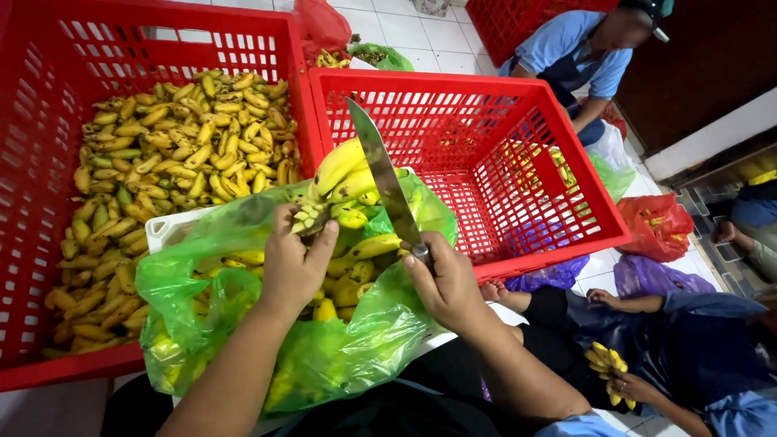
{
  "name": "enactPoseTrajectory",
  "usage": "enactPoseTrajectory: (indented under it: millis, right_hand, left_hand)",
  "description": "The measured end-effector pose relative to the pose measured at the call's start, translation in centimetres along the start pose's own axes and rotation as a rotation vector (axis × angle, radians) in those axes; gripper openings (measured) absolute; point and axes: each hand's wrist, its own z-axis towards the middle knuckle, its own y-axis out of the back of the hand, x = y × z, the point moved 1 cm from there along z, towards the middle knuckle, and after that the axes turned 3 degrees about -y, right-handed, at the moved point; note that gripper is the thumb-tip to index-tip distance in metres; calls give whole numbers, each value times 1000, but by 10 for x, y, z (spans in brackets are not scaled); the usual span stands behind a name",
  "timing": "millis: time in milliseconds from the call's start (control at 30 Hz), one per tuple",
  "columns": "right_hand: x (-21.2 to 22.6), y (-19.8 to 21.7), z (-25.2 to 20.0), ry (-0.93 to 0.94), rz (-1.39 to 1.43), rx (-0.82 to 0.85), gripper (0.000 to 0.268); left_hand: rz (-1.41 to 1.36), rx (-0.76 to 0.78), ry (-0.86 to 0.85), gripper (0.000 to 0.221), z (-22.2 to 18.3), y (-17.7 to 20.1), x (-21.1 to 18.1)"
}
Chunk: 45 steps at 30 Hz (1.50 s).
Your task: Cutting large bunches of bananas into smaller clusters using a knife and placing them into a plastic bag for packaging.
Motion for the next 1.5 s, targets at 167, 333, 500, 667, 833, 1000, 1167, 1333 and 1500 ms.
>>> enactPoseTrajectory:
  millis: [167, 333, 500, 667, 833, 1000, 1167, 1333, 1500]
  right_hand:
    - [22, 8, 8, 77, -286, 109, 25]
    - [29, 5, 13, 203, -487, 172, 26]
    - [22, 1, 12, 392, -742, 70, 25]
    - [20, -8, 7, 482, -986, 21, 24]
    - [23, -14, 14, 553, -1057, 3, 22]
    - [28, -17, 23, 446, -969, 81, 27]
    - [35, -25, 30, 419, -980, 84, 28]
    - [37, -42, 42, 372, -941, 109, 26]
    - [21, -55, 49, 194, -890, 107, 33]
  left_hand:
    - [-52, 2, 47, 34, -2, 0, -1]
    - [-108, 14, 103, 30, -4, -1, -3]
    - [-94, 21, 204, 27, -5, 1, -15]
    - [-98, 17, 227, 28, -8, 4, -21]
    - [-9, 52, 135, 22, -7, 5, -20]
    - [68, 78, 44, 17, -8, 4, -17]
    - [159, 87, -25, 15, -6, 5, -9]
    - [407, 165, -79, 21, -15, -11, 7]
    - [210, 80, 54, 24, -14, -1, -11]
